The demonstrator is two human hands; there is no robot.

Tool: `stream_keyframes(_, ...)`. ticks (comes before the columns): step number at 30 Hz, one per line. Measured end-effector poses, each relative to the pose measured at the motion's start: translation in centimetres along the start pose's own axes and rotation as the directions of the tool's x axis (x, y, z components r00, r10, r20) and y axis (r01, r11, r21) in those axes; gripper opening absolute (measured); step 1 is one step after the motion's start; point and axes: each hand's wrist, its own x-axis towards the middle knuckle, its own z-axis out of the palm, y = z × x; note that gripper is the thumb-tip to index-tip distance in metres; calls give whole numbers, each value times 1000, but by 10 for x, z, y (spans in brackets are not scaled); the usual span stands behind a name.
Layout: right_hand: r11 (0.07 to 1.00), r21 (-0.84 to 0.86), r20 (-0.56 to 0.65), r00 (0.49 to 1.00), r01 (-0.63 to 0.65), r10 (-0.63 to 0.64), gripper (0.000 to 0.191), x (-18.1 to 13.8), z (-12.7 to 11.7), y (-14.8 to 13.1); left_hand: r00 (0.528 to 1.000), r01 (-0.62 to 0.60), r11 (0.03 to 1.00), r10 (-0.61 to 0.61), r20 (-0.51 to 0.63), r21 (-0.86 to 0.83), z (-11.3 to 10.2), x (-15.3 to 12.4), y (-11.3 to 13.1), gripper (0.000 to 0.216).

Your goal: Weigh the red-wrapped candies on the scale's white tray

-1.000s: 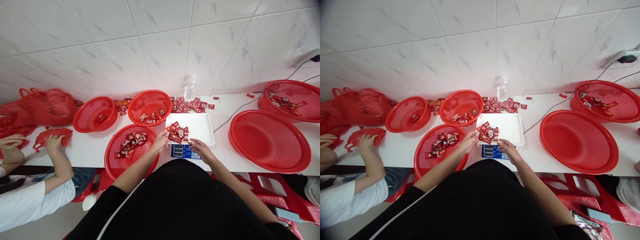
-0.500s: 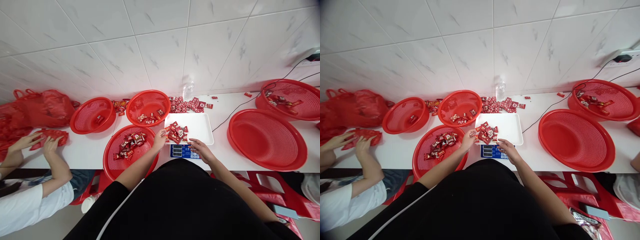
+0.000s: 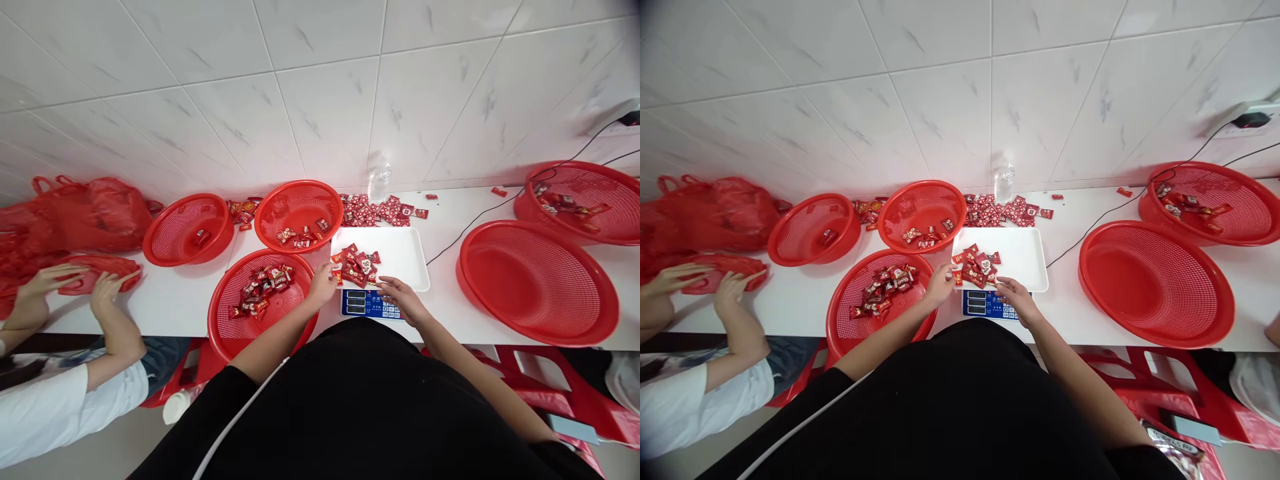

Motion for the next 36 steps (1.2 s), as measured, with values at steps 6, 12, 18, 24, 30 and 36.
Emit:
stream_keyframes(6,875,-475,-130,976,92,-173,46,23,8,-1,977,-211,945,193,95,251,7,0,4,32)
stream_keyframes(12,752,-639,-84,958,160,-275,58,40,24,-1,950,-291,893,228,211,345,17,4,10,45)
stream_keyframes(18,718,-681,-77,961,143,-264,49,47,21,1,944,-312,866,235,233,391,22,15,14,37)
stream_keyframes(24,753,-645,-80,968,131,-237,37,45,13,2,957,-267,915,215,194,304,22,16,19,33)
stream_keyframes(30,819,-566,-134,970,93,-203,28,33,2,1,975,-224,954,216,59,197,5,-1,11,26)
stream_keyframes(36,890,-445,-103,982,97,-159,22,12,-4,-2,997,-8,1000,7,-79,-13,-23,-28,8,12)
